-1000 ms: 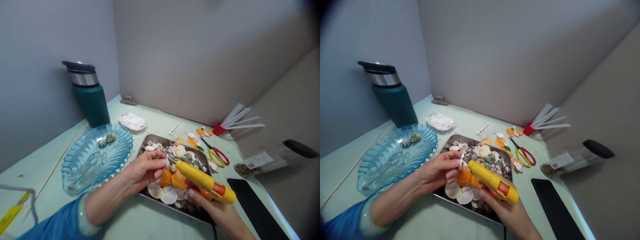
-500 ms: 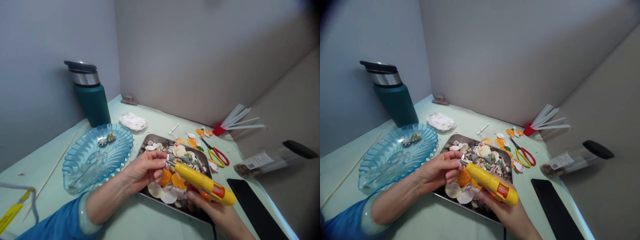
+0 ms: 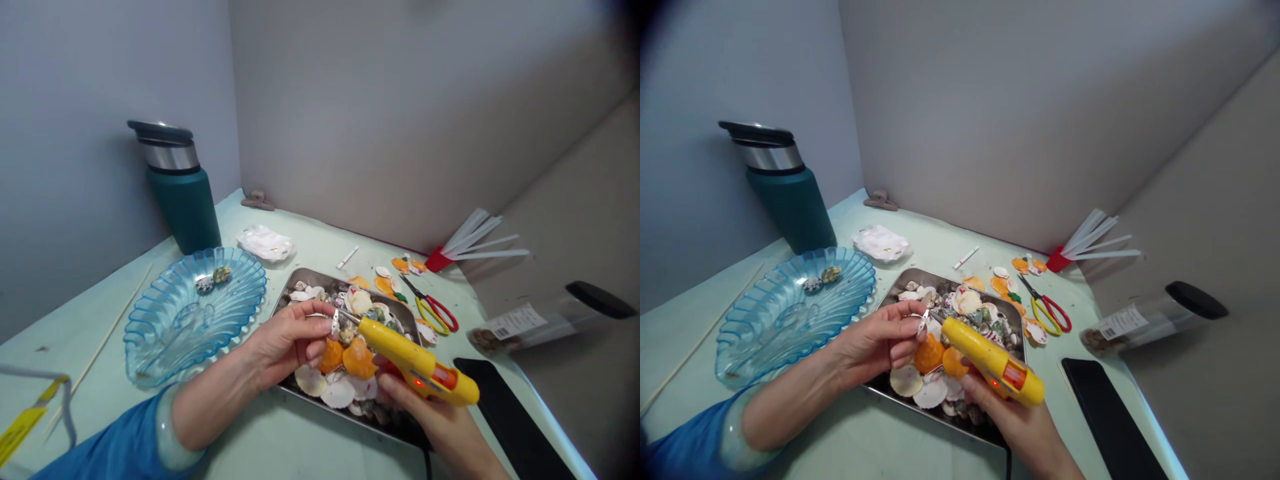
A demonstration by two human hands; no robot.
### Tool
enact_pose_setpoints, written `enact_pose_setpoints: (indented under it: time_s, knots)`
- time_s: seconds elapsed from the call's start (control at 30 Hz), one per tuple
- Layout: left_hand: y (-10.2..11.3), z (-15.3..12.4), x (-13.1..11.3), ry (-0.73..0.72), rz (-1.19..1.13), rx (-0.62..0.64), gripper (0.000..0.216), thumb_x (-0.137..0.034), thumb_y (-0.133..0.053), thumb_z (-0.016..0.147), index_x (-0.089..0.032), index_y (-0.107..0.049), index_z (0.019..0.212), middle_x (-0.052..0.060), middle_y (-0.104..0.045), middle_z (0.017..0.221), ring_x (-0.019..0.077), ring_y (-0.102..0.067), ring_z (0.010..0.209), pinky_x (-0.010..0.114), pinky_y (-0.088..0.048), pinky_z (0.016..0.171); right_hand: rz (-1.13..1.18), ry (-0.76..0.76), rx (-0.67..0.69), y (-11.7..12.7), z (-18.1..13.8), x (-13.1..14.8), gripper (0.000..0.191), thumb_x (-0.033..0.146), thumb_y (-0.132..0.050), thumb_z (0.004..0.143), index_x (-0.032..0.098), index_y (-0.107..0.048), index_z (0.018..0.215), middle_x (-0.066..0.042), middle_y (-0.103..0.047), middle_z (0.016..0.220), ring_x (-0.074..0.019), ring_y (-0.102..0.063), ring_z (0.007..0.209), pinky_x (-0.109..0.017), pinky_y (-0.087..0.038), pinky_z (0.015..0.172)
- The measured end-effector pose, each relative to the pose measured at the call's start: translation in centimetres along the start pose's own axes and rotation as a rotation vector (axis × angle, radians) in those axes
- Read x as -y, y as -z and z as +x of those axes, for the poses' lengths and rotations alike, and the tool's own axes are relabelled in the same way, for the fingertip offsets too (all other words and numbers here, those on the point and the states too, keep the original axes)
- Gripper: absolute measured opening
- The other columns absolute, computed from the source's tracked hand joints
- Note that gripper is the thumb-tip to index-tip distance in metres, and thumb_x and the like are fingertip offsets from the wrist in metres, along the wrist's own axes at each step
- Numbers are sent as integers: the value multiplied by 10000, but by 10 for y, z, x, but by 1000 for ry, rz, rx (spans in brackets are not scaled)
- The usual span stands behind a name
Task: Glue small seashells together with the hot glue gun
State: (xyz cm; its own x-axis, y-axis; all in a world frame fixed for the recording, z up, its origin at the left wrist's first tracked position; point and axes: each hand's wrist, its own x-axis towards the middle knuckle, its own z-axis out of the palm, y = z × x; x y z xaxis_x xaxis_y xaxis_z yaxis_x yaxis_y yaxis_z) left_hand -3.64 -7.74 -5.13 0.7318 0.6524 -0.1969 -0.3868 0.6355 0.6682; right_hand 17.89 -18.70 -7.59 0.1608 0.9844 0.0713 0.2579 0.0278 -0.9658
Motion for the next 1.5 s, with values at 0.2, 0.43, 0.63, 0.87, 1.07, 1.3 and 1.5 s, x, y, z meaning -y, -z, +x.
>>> enact_pose_setpoints:
  time_s: [0.2, 0.43, 0.63, 0.87, 1.07, 1.3, 1.5]
  knots:
    - [0, -1, -1, -5, -20, 3, 205, -108, -688, 749, -144, -610, 934, 7, -628, 697, 20, -430, 401, 162, -339, 398, 8, -41, 1, -1, -1, 1, 222, 378, -751, 726, 214, -731, 874, -24, -708, 683, -178, -675, 589, -266, -585, 549]
    - [-2, -2, -1, -1, -22, -1, 191, -107, -705, 725, -133, -620, 895, -7, -597, 645, 23, -425, 396, 162, -340, 394, -88, 2, -4, 2, -1, -9, 311, 389, -748, 725, 219, -718, 984, -13, -682, 623, -173, -651, 544, -275, -569, 520]
    - [-2, 0, -2, 0, -19, -6, 205, -111, -713, 719, -133, -622, 902, -8, -595, 654, 21, -423, 399, 163, -337, 395, -87, 26, 5, 2, -1, -11, 296, 395, -736, 738, 228, -717, 982, -8, -681, 623, -177, -658, 554, -282, -578, 529]
    - [-3, -2, -2, 9, -11, -9, 214, -127, -737, 699, -134, -627, 883, -12, -591, 640, 23, -423, 397, 167, -333, 397, -16, -41, -21, -3, -3, 4, 214, 409, -740, 731, 231, -725, 848, -16, -696, 651, -178, -669, 568, -271, -578, 520]
    - [-2, -1, -1, 11, -12, 10, 240, -143, -765, 677, -137, -632, 877, -19, -585, 623, 22, -419, 397, 165, -319, 396, -79, 17, -2, 0, -1, -3, 264, 407, -741, 725, 231, -721, 921, -8, -664, 587, -181, -645, 524, -279, -565, 475]
    - [-2, -1, -1, 12, -16, -8, 245, -144, -771, 670, -124, -635, 874, -12, -596, 626, 22, -424, 392, 167, -327, 394, -17, -19, 35, -4, -1, 9, 190, 371, -745, 732, 222, -717, 847, 3, -664, 600, -170, -658, 549, -273, -585, 531]
    - [-3, 0, 0, 30, 2, -6, 240, -136, -768, 670, -126, -633, 869, 2, -623, 641, 24, -425, 385, 170, -329, 387, 13, -84, -68, -10, -4, 15, 252, 433, -758, 700, 216, -726, 825, -6, -664, 603, -165, -637, 539, -268, -562, 509]
